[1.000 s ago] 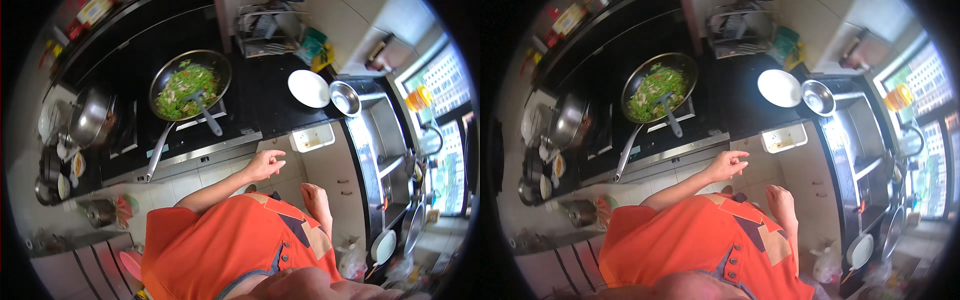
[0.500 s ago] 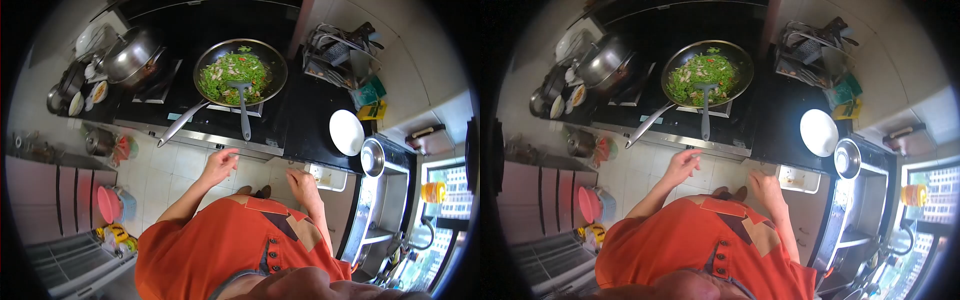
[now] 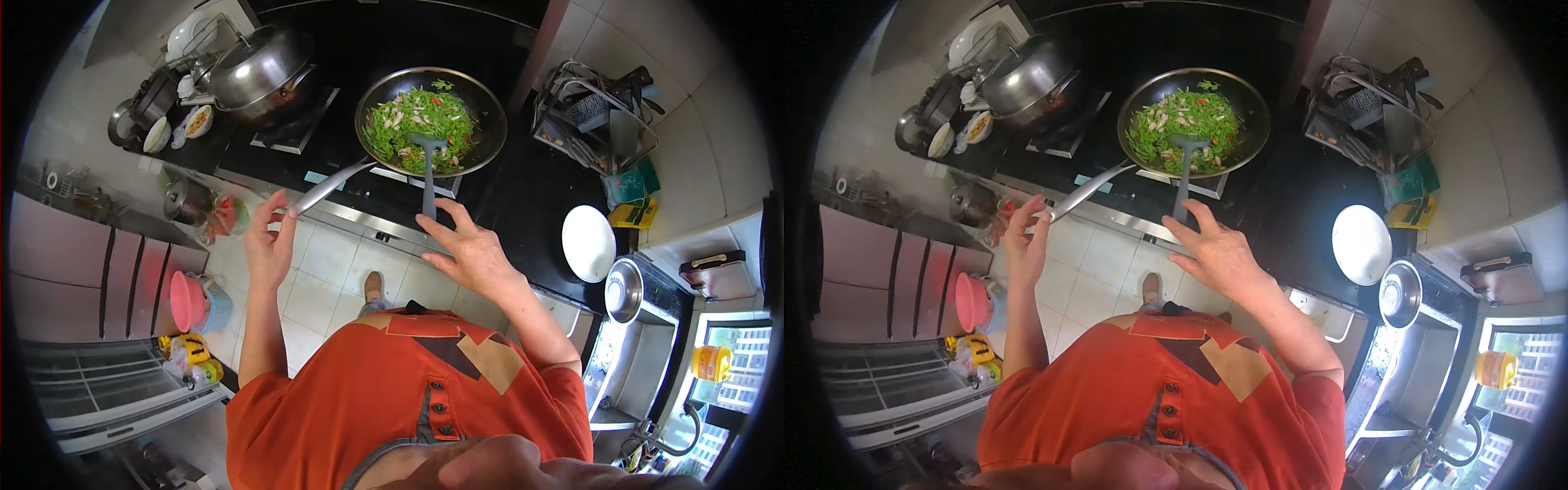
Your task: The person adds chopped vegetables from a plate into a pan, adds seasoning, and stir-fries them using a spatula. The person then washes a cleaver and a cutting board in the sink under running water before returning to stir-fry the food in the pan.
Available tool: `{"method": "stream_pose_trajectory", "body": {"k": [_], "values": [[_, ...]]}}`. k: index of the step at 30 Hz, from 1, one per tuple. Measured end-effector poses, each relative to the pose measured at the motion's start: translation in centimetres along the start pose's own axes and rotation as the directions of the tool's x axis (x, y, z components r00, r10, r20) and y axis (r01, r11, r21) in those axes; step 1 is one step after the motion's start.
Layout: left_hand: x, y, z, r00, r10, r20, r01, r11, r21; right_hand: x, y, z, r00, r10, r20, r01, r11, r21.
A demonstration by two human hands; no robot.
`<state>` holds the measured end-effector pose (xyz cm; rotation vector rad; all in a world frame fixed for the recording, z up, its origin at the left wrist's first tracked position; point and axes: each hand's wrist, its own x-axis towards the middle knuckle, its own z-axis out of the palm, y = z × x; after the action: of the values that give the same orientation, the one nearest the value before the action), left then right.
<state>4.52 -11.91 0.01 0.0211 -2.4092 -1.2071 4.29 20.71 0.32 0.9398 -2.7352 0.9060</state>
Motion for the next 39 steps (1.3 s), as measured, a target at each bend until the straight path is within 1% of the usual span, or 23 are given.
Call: {"method": "stream_pose_trajectory", "body": {"k": [2, 4, 6, 8, 9, 10, 12, 13, 14, 16, 17, 18, 19, 20, 22, 23, 27, 29, 30, 32, 35, 38, 39], "values": [[1.3, -1.9, -0.4, 0.999, -0.031, 0.032, 0.032, 0.999, -0.037, 1.7, -0.4, 1.2, 0.998, -0.035, 0.057, 0.042, 0.993, -0.111], [3.2, -4.1, -0.5, 0.995, 0.024, 0.1, -0.025, 1.0, 0.009, 3.1, -0.3, 2.3, 0.997, -0.027, 0.069, 0.037, 0.988, -0.149], [5.2, -5.6, -0.5, 0.986, 0.025, 0.163, -0.017, 0.998, -0.054, 4.3, 0.1, 3.1, 0.991, 0.042, 0.124, -0.018, 0.982, -0.186], [7.1, -7.5, -0.2, 0.941, -0.022, 0.337, 0.093, 0.976, -0.198, 5.4, 0.5, 2.6, 0.969, 0.159, 0.19, -0.109, 0.962, -0.249], [8.0, -8.7, 0.1, 0.897, -0.056, 0.439, 0.187, 0.947, -0.261, 5.6, 1.2, 2.2, 0.973, 0.105, 0.204, -0.014, 0.915, -0.404], [8.6, -9.8, 0.6, 0.889, -0.05, 0.456, 0.195, 0.941, -0.277, 6.3, 1.5, 1.6, 0.971, 0.055, 0.231, 0.083, 0.834, -0.546], [9.9, -11.5, 2.3, 0.686, -0.158, 0.711, 0.567, 0.728, -0.385, 8.8, -0.4, -1.1, 0.943, 0.332, 0.029, -0.271, 0.817, -0.509], [10.3, -12.3, 3.1, 0.673, -0.119, 0.73, 0.526, 0.771, -0.359, 10.2, -0.7, -1.7, 0.912, 0.409, 0.001, -0.304, 0.679, -0.668], [10.2, -14.1, 4.9, 0.663, -0.023, 0.748, 0.499, 0.759, -0.418, 12.0, -1.2, -1.8, 0.868, 0.494, -0.049, -0.357, 0.553, -0.753], [10.9, -11.5, 4.8, 0.379, -0.08, 0.922, 0.815, 0.501, -0.292, 13.9, 0.8, -0.1, 0.794, 0.607, -0.023, -0.392, 0.483, -0.783], [11.1, -11.8, 5.1, 0.276, -0.012, 0.961, 0.861, 0.448, -0.241, 14.4, 0.9, -0.1, 0.781, 0.623, -0.031, -0.404, 0.468, -0.786], [11.4, -12.0, 5.5, 0.178, 0.063, 0.982, 0.898, 0.397, -0.188, 14.8, 1.1, -0.4, 0.754, 0.656, 0.028, -0.402, 0.495, -0.771], [11.4, -11.6, 5.5, 0.141, 0.048, 0.989, 0.929, 0.34, -0.149, 15.1, 1.0, -1.0, 0.725, 0.682, 0.091, -0.395, 0.521, -0.756], [11.4, -12.1, 5.8, 0.135, 0.061, 0.989, 0.933, 0.328, -0.147, 15.1, 0.1, -2.3, 0.773, 0.631, 0.064, -0.407, 0.571, -0.713], [11.0, -12.8, 6.2, 0.051, 0.187, 0.981, 0.991, 0.112, -0.073, 15.5, -0.5, -4.1, 0.786, 0.618, 0.034, -0.475, 0.637, -0.606], [10.7, -12.8, 6.3, 0.037, 0.15, 0.988, 0.995, 0.084, -0.05, 15.9, -0.1, -4.3, 0.747, 0.665, 0.013, -0.544, 0.622, -0.564], [10.0, -13.0, 6.3, 0.081, 0.171, 0.982, 0.996, 0.024, -0.086, 17.9, 5.6, -4.1, 0.749, 0.662, -0.046, -0.507, 0.527, -0.682], [9.9, -12.8, 6.0, 0.093, 0.146, 0.985, 0.995, -0.034, -0.089, 20.9, 6.2, -3.7, 0.673, 0.733, -0.093, -0.543, 0.406, -0.735], [10.0, -12.7, 5.9, 0.1, 0.147, 0.984, 0.995, -0.031, -0.096, 22.5, 6.0, -3.5, 0.678, 0.729, -0.096, -0.542, 0.407, -0.735], [9.9, -12.7, 5.9, 0.098, 0.142, 0.985, 0.995, -0.04, -0.094, 25.4, 5.3, -2.9, 0.619, 0.783, -0.061, -0.541, 0.37, -0.755], [9.8, -12.8, 5.9, 0.114, 0.136, 0.984, 0.993, -0.044, -0.109, 28.1, 5.7, -1.2, 0.656, 0.755, -0.017, -0.477, 0.397, -0.784], [9.6, -12.9, 6.1, 0.123, 0.124, 0.985, 0.992, -0.036, -0.12, 29.3, 3.9, 0.7, 0.683, 0.728, 0.06, -0.388, 0.432, -0.814], [9.6, -12.9, 6.2, 0.129, 0.121, 0.984, 0.992, -0.025, -0.127, 29.4, 2.7, 0.8, 0.687, 0.723, 0.073, -0.398, 0.459, -0.794]]}}
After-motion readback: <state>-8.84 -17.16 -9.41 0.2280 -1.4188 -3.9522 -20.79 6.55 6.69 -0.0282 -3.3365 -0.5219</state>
